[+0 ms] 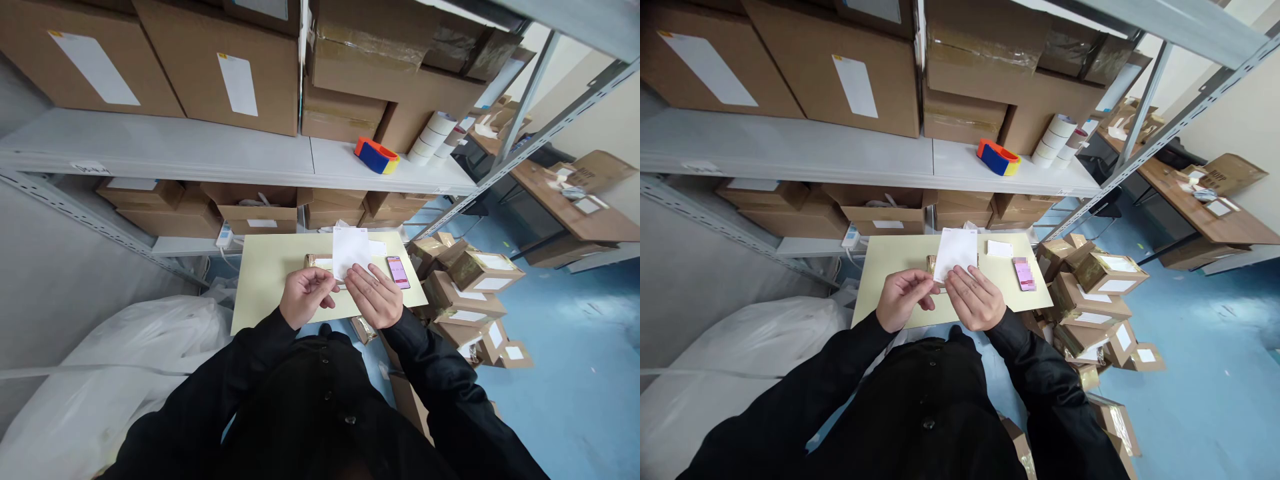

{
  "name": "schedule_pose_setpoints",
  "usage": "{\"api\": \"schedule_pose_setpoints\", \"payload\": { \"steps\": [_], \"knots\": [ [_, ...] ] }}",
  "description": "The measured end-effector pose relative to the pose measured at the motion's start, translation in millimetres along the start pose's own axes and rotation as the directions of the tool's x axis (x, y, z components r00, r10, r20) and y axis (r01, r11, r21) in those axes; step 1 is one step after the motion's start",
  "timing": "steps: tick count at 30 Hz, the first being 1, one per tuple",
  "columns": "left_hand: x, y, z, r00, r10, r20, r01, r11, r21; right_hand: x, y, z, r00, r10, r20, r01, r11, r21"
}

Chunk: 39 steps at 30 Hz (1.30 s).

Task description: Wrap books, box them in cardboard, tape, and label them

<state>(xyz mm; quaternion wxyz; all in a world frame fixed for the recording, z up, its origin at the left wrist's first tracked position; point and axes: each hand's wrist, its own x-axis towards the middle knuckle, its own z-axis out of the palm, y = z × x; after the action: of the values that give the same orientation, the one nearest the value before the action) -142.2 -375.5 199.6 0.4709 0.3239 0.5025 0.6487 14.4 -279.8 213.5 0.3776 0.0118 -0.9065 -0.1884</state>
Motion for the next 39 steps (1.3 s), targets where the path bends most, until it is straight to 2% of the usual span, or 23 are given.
{"api": "schedule_pose_setpoints", "payload": {
  "steps": [9, 14, 16, 18, 19, 21, 23, 25, 29, 34, 39],
  "knots": [
    [0, 0, 1.9, 0.998, 0.058, -0.016, -0.057, 0.997, 0.048, -1, -2, 2, 1.000, 0.008, -0.006, -0.008, 1.000, 0.019],
    [0, -3, 3.8, 0.993, 0.113, 0.041, -0.115, 0.992, 0.044, -5, -4, 5, 0.998, 0.054, -0.032, -0.050, 0.994, 0.099],
    [0, -6, 3.8, 0.987, 0.144, 0.070, -0.147, 0.988, 0.049, -5, -5, 6, 0.993, 0.111, -0.049, -0.103, 0.983, 0.151],
    [0, -8, 3.5, 0.979, 0.180, 0.098, -0.187, 0.980, 0.062, -3, -8, 5, 0.970, 0.243, -0.028, -0.227, 0.937, 0.265],
    [0, -10, 3.4, 0.973, 0.204, 0.109, -0.212, 0.975, 0.072, 0, -9, 4, 0.944, 0.330, 0.020, -0.316, 0.883, 0.346],
    [-1, -11, 2.9, 0.957, 0.263, 0.125, -0.277, 0.954, 0.116, 6, -12, -1, 0.856, 0.484, 0.179, -0.504, 0.706, 0.499],
    [-2, -11, 2.3, 0.934, 0.324, 0.153, -0.350, 0.915, 0.199, 13, -14, -6, 0.750, 0.570, 0.336, -0.642, 0.502, 0.580],
    [-3, -11, 1.3, 0.911, 0.360, 0.200, -0.407, 0.863, 0.299, 17, -17, -10, 0.670, 0.602, 0.435, -0.712, 0.355, 0.605],
    [-4, -15, -1.4, 0.882, 0.385, 0.272, -0.470, 0.769, 0.434, 16, -20, -12, 0.585, 0.587, 0.560, -0.770, 0.186, 0.610],
    [-2, -24, -4.8, 0.842, 0.435, 0.318, -0.539, 0.699, 0.470, 8, -22, -7, 0.497, 0.588, 0.638, -0.791, 0.004, 0.612],
    [5, -31, -13.0, 0.827, 0.442, 0.347, -0.562, 0.657, 0.503, -2, -26, 10, 0.359, 0.663, 0.657, -0.765, -0.193, 0.614]
  ]
}}
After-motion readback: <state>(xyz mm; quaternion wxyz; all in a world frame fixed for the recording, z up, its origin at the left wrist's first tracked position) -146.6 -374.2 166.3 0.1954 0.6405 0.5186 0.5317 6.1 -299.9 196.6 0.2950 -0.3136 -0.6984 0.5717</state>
